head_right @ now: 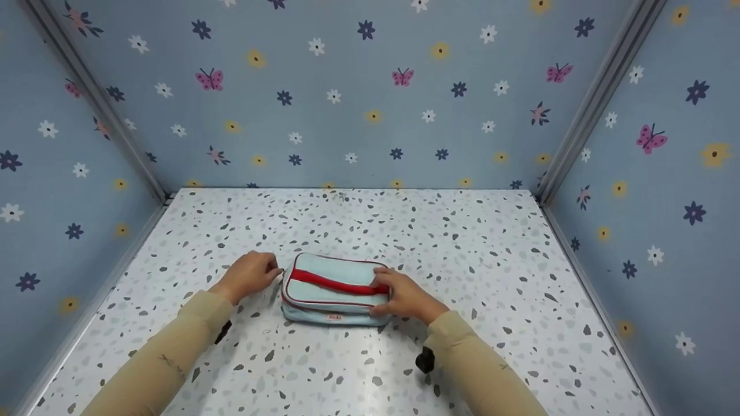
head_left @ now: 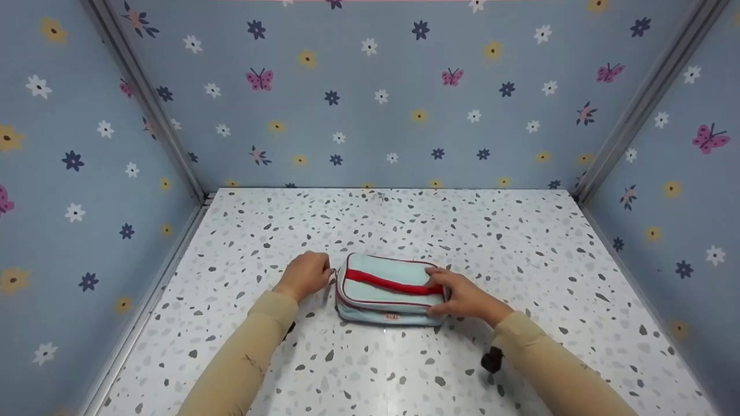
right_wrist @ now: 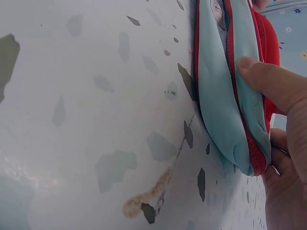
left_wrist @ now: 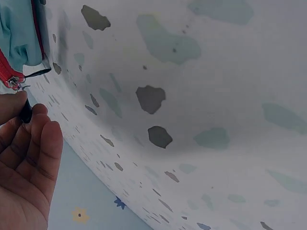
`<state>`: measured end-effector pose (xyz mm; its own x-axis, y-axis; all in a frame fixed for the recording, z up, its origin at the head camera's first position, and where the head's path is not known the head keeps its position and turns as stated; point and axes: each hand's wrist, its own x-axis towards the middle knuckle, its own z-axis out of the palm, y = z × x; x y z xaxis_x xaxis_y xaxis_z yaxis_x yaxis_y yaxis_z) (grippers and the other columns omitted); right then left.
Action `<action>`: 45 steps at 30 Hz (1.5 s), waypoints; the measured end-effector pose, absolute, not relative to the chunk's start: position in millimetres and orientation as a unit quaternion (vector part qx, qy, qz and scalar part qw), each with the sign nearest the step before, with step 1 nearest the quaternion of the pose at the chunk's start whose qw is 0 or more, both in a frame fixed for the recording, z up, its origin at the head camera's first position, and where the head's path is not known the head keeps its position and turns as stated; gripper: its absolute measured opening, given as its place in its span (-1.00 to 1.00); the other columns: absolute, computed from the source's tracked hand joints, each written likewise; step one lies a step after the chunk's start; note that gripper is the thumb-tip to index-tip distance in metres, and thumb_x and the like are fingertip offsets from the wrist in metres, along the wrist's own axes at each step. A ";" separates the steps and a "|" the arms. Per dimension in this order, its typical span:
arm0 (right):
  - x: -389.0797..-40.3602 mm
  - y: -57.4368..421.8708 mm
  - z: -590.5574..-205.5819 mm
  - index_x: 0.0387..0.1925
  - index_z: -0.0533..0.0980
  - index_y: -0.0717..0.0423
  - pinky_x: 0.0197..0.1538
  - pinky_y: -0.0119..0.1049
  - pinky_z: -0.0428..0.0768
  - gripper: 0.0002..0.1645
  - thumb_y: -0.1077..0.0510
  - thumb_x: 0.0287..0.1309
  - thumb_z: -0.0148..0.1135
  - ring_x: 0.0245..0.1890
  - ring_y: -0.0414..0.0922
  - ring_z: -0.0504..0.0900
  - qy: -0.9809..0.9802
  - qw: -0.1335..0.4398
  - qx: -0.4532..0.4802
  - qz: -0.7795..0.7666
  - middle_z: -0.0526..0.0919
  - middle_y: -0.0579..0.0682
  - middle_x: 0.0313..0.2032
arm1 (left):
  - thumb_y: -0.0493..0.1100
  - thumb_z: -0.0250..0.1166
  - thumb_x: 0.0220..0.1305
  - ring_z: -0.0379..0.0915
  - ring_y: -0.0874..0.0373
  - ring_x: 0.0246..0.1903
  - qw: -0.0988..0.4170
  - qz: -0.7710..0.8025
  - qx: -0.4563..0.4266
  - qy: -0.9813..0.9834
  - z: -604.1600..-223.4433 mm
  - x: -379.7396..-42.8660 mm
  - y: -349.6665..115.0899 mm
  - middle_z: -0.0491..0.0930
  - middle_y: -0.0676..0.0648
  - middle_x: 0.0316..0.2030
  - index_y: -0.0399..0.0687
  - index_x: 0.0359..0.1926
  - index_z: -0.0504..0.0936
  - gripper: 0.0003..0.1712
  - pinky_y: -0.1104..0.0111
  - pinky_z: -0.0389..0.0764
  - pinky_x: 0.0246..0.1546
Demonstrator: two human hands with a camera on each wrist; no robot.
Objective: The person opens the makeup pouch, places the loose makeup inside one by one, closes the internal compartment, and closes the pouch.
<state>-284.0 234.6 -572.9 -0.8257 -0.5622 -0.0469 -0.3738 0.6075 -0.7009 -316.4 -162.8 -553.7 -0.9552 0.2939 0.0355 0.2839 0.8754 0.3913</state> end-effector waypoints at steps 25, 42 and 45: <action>-284.3 236.2 -569.6 0.10 0.69 -0.07 0.64 0.34 0.20 -0.46 -0.01 0.09 0.69 0.65 0.35 0.22 0.891 0.135 -0.253 -0.353 0.36 0.17 0.62 | -0.22 0.32 0.50 0.64 -0.03 -0.33 0.025 0.193 0.120 0.974 -553.1 -353.5 -140.1 0.76 -0.17 -0.33 -0.23 -0.23 0.75 -0.83 0.00 0.72 -0.12; -283.3 237.2 -571.7 0.11 0.69 -0.09 0.66 0.33 0.15 -0.42 0.05 0.02 0.72 0.66 0.31 0.22 0.882 0.140 -0.246 -0.376 0.38 0.14 0.61 | -0.30 0.20 0.53 0.62 0.03 -0.17 0.155 0.229 0.176 0.945 -553.7 -353.3 -145.8 0.76 -0.15 -0.12 -0.20 0.02 0.78 -0.76 0.02 0.70 0.07; -284.9 239.2 -568.6 0.09 0.70 -0.10 0.66 0.34 0.16 -0.44 0.05 0.02 0.72 0.66 0.32 0.22 0.885 0.141 -0.250 -0.367 0.38 0.13 0.62 | -0.35 0.15 0.53 0.60 0.04 -0.11 0.181 0.239 0.196 0.934 -550.8 -350.1 -145.7 0.76 -0.16 -0.02 -0.16 0.19 0.76 -0.64 0.03 0.69 0.10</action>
<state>-284.9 239.2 -568.6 -0.8352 -0.5460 -0.0653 -0.3398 0.6057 -0.7195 -350.1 -145.7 -550.8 -0.8576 0.4522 -0.2449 0.2787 0.8089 0.5177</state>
